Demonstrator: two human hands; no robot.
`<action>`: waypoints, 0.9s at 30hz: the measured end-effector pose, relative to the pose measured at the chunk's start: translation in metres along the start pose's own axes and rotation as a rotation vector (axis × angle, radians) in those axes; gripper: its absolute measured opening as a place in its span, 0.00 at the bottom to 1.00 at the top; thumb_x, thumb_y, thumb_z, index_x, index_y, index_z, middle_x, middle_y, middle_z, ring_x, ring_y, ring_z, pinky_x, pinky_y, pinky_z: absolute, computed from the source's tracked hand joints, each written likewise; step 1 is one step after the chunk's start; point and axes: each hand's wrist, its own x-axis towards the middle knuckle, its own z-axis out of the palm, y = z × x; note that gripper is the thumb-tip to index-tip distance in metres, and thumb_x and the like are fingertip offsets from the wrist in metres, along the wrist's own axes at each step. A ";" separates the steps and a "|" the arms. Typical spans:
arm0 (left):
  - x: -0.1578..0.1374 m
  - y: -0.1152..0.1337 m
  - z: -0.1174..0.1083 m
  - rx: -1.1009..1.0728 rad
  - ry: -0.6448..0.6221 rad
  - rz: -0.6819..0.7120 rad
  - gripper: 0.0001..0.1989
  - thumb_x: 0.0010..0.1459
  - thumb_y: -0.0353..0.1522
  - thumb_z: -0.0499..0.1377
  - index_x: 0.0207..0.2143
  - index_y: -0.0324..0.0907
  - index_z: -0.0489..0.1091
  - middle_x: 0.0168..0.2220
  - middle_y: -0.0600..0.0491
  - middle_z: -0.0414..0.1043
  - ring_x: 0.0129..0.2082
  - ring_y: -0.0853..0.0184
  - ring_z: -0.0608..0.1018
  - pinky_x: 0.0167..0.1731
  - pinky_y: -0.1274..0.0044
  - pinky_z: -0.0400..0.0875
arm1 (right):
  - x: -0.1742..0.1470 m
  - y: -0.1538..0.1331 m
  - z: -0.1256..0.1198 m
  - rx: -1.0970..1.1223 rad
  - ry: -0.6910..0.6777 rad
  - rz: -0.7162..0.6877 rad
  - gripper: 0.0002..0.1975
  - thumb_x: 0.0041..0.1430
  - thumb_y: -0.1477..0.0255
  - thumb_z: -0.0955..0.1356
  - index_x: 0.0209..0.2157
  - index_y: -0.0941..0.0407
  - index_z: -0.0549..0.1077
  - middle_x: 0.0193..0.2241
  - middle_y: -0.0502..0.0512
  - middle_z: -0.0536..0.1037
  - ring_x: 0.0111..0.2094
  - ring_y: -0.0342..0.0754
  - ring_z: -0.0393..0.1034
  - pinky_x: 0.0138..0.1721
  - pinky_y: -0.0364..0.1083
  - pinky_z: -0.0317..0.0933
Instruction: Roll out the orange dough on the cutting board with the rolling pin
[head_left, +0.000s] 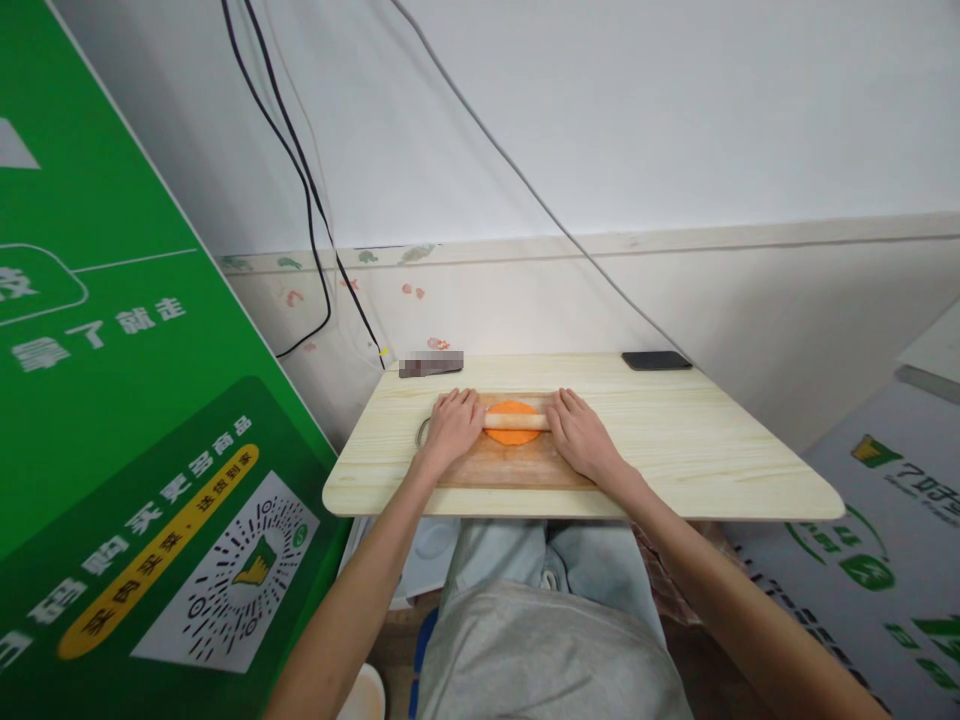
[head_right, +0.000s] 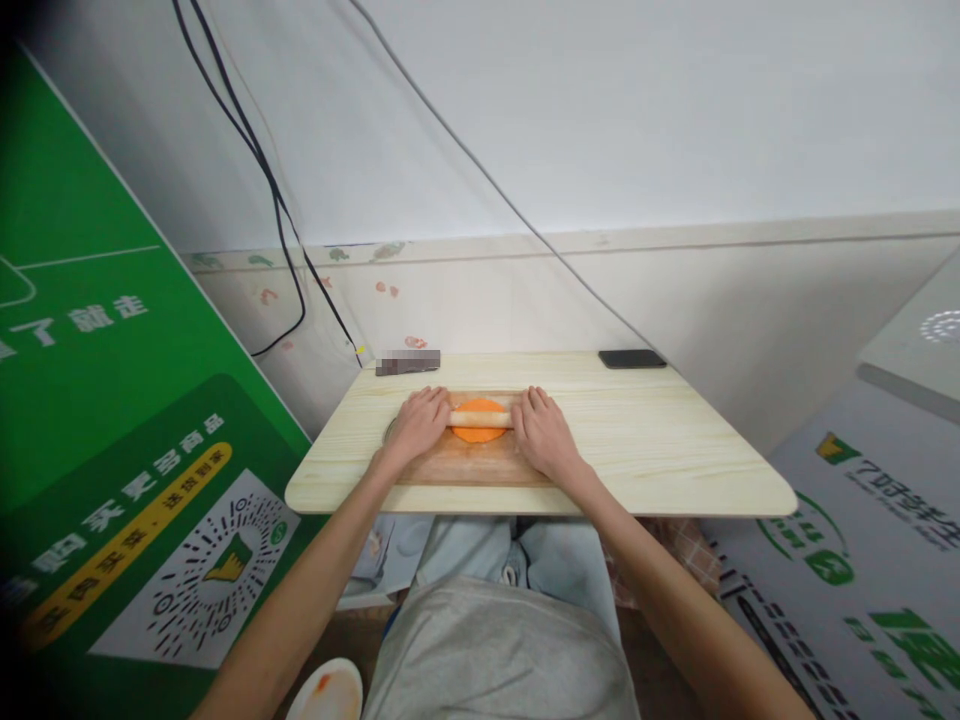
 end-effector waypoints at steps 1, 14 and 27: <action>-0.003 0.001 0.000 -0.019 0.012 0.007 0.17 0.71 0.31 0.47 0.47 0.41 0.76 0.51 0.42 0.80 0.59 0.55 0.75 0.65 0.63 0.62 | -0.003 -0.001 0.000 0.005 0.005 0.007 0.27 0.75 0.69 0.53 0.60 0.69 0.73 0.62 0.75 0.74 0.67 0.65 0.63 0.68 0.63 0.58; -0.034 0.013 -0.003 -0.052 0.074 -0.033 0.20 0.72 0.34 0.47 0.54 0.38 0.75 0.60 0.39 0.76 0.66 0.54 0.71 0.68 0.62 0.60 | -0.031 -0.011 -0.003 0.089 0.045 0.042 0.33 0.77 0.63 0.51 0.68 0.72 0.64 0.67 0.76 0.68 0.73 0.65 0.56 0.70 0.64 0.57; -0.049 0.019 -0.009 0.007 0.124 -0.003 0.21 0.73 0.33 0.47 0.57 0.39 0.75 0.60 0.42 0.77 0.65 0.55 0.73 0.66 0.61 0.67 | -0.046 -0.015 -0.005 0.177 0.122 0.032 0.28 0.76 0.64 0.58 0.68 0.64 0.68 0.66 0.70 0.70 0.72 0.64 0.58 0.69 0.65 0.61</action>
